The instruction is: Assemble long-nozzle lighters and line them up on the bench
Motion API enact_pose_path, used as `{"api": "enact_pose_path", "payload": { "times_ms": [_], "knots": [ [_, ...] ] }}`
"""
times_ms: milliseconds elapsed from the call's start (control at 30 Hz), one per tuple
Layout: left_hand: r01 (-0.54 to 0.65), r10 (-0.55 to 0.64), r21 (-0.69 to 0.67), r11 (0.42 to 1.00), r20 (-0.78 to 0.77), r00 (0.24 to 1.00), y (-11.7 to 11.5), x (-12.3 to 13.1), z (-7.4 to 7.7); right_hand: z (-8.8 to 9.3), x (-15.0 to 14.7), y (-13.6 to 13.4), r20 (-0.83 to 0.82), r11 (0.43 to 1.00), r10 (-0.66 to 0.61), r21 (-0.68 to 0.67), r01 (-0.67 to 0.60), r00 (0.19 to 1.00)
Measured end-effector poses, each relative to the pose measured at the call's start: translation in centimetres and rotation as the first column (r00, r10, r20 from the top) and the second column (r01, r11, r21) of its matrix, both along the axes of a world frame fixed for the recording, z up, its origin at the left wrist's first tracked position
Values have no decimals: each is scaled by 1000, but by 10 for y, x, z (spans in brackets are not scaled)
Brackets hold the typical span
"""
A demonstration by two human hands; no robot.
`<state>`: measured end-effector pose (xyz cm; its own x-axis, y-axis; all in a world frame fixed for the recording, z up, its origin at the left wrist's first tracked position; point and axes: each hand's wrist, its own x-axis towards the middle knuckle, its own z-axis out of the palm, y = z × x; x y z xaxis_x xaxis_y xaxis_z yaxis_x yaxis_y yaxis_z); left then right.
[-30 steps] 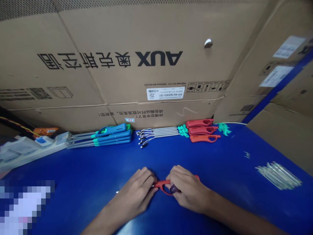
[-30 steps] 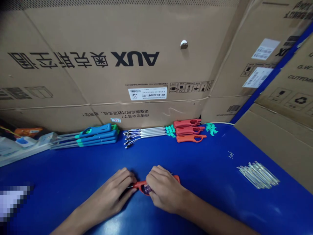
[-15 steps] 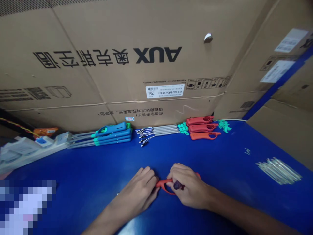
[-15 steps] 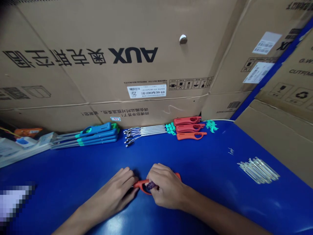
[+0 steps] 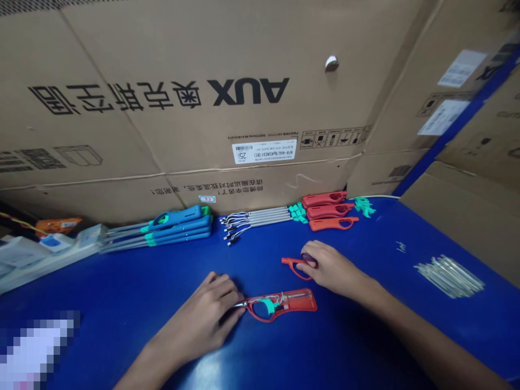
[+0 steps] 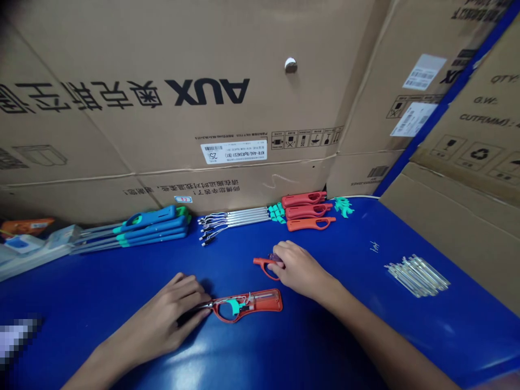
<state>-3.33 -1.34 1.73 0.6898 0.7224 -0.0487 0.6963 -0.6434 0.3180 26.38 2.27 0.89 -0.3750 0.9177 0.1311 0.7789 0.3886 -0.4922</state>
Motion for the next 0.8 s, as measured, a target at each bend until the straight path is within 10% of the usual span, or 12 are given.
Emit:
{"api": "enact_pose_path", "payload": {
  "times_ms": [233,800],
  "knots": [
    [-17,9,102,995,87,996,-2,5,4,16,-20,-28,-116,936,300,-155,-315,947],
    [2,-56,166,986,322,945,-19,35,-14,6,-39,-46,-192,910,410,25,-413,892]
  ]
}}
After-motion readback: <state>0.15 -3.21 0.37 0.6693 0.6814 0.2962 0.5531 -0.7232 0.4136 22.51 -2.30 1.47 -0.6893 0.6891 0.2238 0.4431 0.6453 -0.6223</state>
